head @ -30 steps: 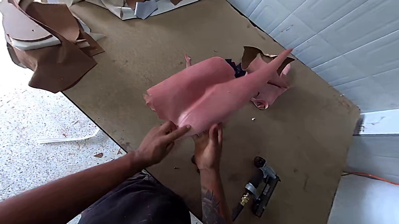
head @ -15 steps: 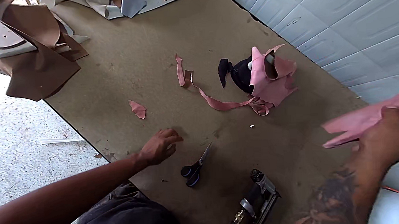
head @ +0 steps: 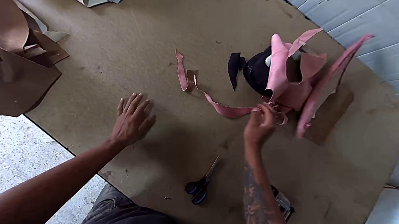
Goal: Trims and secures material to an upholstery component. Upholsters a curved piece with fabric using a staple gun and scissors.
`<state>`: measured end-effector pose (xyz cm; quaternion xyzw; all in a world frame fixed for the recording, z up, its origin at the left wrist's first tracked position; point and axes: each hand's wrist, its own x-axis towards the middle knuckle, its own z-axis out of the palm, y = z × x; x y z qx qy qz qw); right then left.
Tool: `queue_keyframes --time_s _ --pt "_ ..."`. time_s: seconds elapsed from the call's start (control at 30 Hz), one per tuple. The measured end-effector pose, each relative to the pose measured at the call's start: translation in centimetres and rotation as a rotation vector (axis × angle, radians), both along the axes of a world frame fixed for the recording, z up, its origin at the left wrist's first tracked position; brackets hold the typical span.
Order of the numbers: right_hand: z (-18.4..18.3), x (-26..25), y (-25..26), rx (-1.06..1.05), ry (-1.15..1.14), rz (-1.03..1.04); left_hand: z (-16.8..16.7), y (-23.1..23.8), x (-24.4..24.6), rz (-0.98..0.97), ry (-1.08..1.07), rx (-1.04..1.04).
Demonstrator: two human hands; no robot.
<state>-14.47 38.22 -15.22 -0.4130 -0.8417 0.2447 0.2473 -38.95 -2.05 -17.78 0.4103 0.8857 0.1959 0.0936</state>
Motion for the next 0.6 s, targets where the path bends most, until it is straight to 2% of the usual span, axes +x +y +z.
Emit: queue_keyframes --time_s 0.07,0.13,0.27,0.37,0.47,0.53,0.6 --pt "-3.7 -2.7 -2.5 -0.028 -0.070 -0.057 -0.7 -3.8 1.5 -0.106 -0.017 -0.041" --pt "-5.4 -7.4 -4.5 -0.029 -0.078 -0.063 -1.9 -6.2 0.5 -0.193 0.011 -0.021" --pt "-4.2 -18.1 -11.0 -0.069 -0.085 0.143 -2.9 -7.1 -2.4 -0.238 -0.052 0.229" --pt "-1.6 -24.5 -19.0 -0.011 -0.176 0.485 -3.1 -7.7 -6.3 -0.227 -0.108 0.385" --pt "-2.1 -28.1 -26.5 0.025 -0.048 0.795 -3.2 -8.0 -11.1 -0.047 -0.147 0.494" --pt "-2.5 -30.8 -30.3 -0.147 0.039 0.808 -2.1 -6.9 -14.1 0.198 -0.285 0.500" --pt "-1.7 -33.6 -32.4 -0.437 0.110 0.672 0.6 -5.5 -16.6 0.449 -0.542 0.474"
